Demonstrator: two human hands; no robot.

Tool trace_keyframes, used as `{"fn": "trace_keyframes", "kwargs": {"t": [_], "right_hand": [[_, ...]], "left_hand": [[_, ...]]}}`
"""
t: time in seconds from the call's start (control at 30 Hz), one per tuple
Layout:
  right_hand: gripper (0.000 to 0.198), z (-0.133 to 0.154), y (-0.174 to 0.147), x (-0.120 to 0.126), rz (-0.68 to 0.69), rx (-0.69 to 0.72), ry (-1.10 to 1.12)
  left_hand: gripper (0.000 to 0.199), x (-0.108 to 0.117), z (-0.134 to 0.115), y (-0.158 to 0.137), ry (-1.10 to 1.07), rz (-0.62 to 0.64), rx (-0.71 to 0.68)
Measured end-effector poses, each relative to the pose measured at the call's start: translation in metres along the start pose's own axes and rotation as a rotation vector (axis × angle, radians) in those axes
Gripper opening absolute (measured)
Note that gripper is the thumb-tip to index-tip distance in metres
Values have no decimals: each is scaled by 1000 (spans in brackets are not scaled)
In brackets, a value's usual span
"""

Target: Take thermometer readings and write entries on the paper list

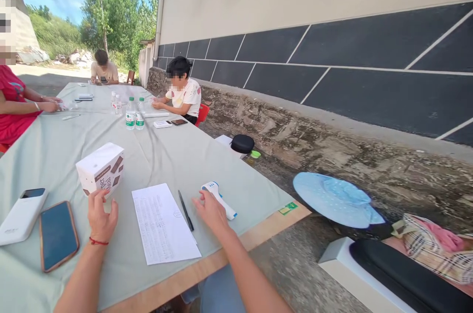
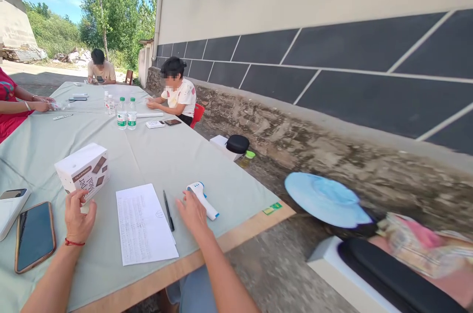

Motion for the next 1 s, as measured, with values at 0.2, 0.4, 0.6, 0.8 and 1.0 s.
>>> {"fn": "trace_keyframes", "kwargs": {"t": [0.2,0.4,0.6,0.8,1.0], "right_hand": [[44,33,-7,-13,149,37,6],[44,24,-2,-20,62,68,232],[45,13,0,-28,-83,-176,1032],[39,28,-2,-23,60,-232,1437],[30,41,-13,-17,-121,-100,1267]], "left_hand": [[22,-18,-2,-11,-78,470,-22],[40,-29,-5,-24,-75,763,-48],[41,-33,-3,-24,-53,815,-18],[44,-33,-10,-24,-27,837,-52],[46,-40,-31,-29,-65,877,-160]]}}
Point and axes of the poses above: each hand's wrist, its own y-axis towards the middle knuckle, its own x-axis out of the back of the hand, z = x × y, the point moved 3 cm from there along y, towards the middle knuckle
